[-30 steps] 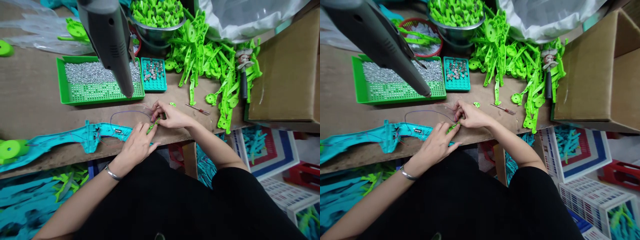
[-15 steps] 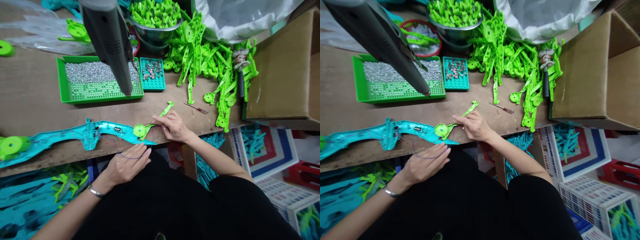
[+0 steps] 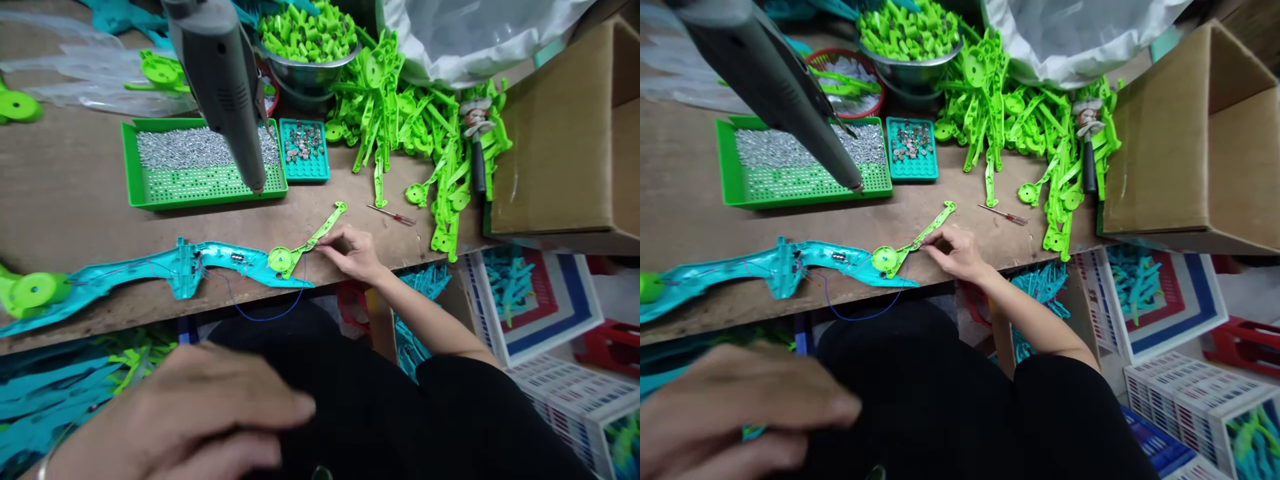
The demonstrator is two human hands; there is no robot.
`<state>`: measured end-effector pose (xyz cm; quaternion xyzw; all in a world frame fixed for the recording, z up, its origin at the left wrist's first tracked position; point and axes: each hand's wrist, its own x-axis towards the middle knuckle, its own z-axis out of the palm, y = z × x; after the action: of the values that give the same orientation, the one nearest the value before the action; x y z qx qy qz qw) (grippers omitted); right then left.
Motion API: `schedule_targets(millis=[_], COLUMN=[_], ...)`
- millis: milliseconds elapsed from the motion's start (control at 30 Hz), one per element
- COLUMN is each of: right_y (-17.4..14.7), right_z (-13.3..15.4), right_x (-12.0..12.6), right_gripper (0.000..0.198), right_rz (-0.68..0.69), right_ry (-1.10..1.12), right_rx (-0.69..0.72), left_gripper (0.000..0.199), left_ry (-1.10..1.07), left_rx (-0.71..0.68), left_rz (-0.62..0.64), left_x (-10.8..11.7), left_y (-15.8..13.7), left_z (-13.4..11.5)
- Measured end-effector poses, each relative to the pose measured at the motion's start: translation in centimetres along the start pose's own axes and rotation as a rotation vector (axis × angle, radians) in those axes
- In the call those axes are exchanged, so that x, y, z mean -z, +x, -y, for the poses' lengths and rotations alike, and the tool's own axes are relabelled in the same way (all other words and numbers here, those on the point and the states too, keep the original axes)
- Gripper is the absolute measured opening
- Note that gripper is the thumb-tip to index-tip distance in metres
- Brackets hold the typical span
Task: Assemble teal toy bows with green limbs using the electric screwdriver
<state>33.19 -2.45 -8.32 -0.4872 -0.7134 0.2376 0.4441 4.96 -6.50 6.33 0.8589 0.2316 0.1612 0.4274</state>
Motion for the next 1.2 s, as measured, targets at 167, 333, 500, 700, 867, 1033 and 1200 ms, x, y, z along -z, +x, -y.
schedule_targets(millis=[167, 333, 500, 700, 867, 1033, 1200], right_y=[-0.1, -0.3, -0.3, 0.7, 0.8, 0.1, 0.0], right_z=[0.7, 1.8, 2.7, 2.3, 2.1, 2.5, 2.8], right_x=[0.2, 0.6, -0.1, -1.2, -1.3, -0.9, -1.0], right_gripper=[0.004, 0.009, 0.007, 0.013, 0.014, 0.014, 0.019], right_rz=[-0.025, -0.081, -0.038, -0.156, -0.108, -0.088, -0.079], right_ry=[0.072, 0.141, 0.135, 0.055, 0.177, 0.121, 0.083], right_rx=[0.017, -0.049, 0.007, -0.036, -0.042, -0.100, -0.046], left_gripper=[0.053, 0.019, 0.020, 0.016, 0.024, 0.023, 0.017], left_ry=[0.524, 0.355, 0.111, 0.117, 0.318, 0.247, 0.261], left_rx=[0.227, 0.278, 0.329, 0.184, -0.053, 0.211, 0.320], left_rz=[-0.483, -0.400, -0.477, -0.495, -0.455, -0.585, -0.561], left_x=[-2.5, -3.9, -3.4, -4.1, -5.8, -5.4, -3.6], left_y=[4.7, 7.2, 8.6, 9.2, 8.1, 8.1, 9.4], left_z=[4.5, 7.9, 7.9, 6.8, 6.5, 7.1, 8.3])
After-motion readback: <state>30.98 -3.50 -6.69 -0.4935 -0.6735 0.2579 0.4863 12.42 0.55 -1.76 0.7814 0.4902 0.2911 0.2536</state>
